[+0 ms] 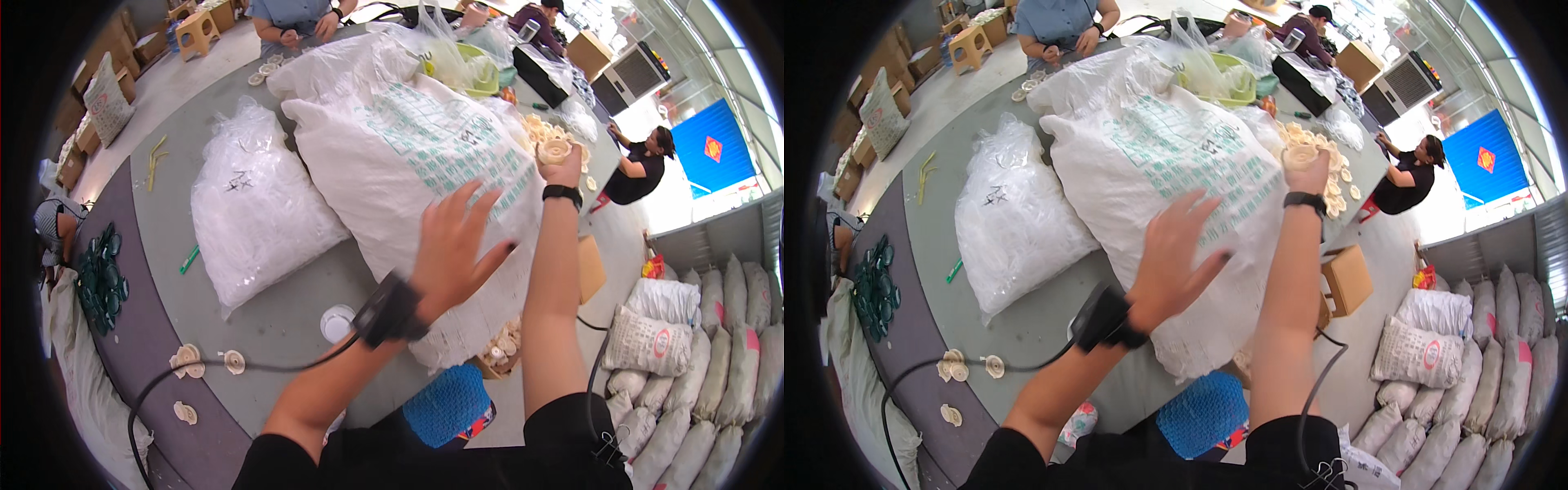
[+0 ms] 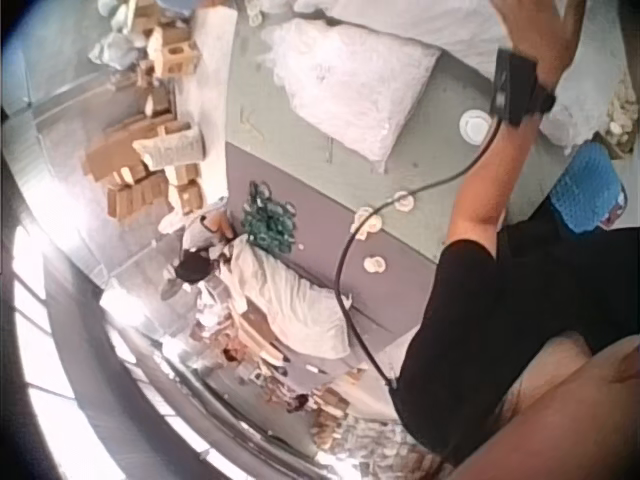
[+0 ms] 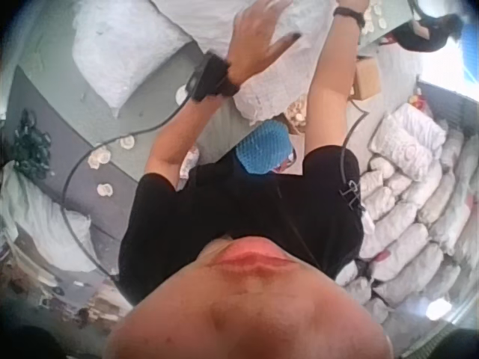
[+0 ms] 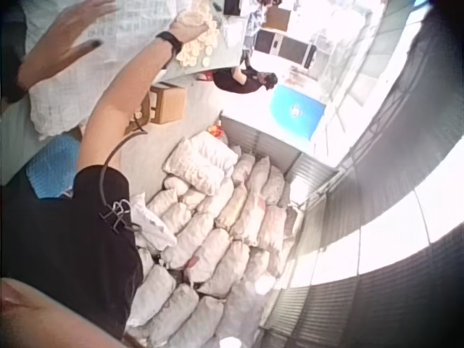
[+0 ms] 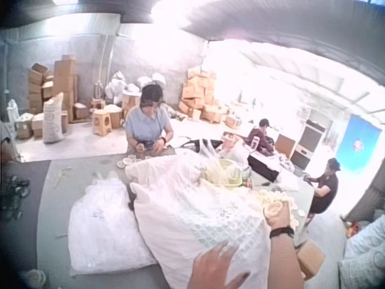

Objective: Assembling small white plastic components by hand at a manufacturing workstation.

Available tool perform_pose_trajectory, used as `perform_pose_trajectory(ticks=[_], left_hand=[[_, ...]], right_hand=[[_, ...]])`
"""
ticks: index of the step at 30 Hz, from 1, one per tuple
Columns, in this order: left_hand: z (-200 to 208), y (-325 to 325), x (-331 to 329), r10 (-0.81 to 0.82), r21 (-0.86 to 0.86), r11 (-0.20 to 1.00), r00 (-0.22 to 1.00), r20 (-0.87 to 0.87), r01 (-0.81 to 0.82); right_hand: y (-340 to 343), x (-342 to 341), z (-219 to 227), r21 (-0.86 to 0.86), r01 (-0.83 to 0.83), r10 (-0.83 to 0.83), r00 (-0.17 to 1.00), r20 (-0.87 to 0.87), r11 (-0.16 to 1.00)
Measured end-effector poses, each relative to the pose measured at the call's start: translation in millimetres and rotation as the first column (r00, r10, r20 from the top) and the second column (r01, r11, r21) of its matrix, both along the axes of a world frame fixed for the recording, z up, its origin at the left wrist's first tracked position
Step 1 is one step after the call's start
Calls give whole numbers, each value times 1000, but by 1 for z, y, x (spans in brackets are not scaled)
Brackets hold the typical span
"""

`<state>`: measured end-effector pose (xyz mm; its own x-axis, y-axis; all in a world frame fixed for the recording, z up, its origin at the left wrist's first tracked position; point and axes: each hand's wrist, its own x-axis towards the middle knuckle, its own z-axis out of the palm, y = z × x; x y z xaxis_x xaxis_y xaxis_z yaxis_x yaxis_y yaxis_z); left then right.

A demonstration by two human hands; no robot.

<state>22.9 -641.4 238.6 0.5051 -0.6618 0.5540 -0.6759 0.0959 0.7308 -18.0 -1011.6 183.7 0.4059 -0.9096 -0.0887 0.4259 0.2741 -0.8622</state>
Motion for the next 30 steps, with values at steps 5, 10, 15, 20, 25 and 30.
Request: perform_pose_trajectory(ticks=[5, 10, 15, 20, 25, 30], left_hand=[[-46, 106, 22, -148, 52, 982, 914, -377, 180], [-106, 263, -7, 360, 321, 923, 779, -514, -214], [-140, 333, -11, 488, 416, 864, 672, -557, -283], [-181, 389, -13, 826, 530, 556, 495, -269, -640], [-191, 447, -4, 851, 637, 9, 340, 399, -770], [-214, 521, 4, 884, 733, -263, 148, 444, -627]], right_hand=[[-165, -60, -34, -707, 18, -324, 897, -302, 707], [-7, 30, -11, -10, 57, -58, 989, -136, 998], [32, -24, 1, -62, -16, 18, 999, 34, 998], [168, -44, 23, -440, 4, -104, 974, -204, 898], [379, -47, 6, -497, -451, 358, 892, -276, 741], [593, -5, -60, -291, -956, 601, 259, -756, 45]])
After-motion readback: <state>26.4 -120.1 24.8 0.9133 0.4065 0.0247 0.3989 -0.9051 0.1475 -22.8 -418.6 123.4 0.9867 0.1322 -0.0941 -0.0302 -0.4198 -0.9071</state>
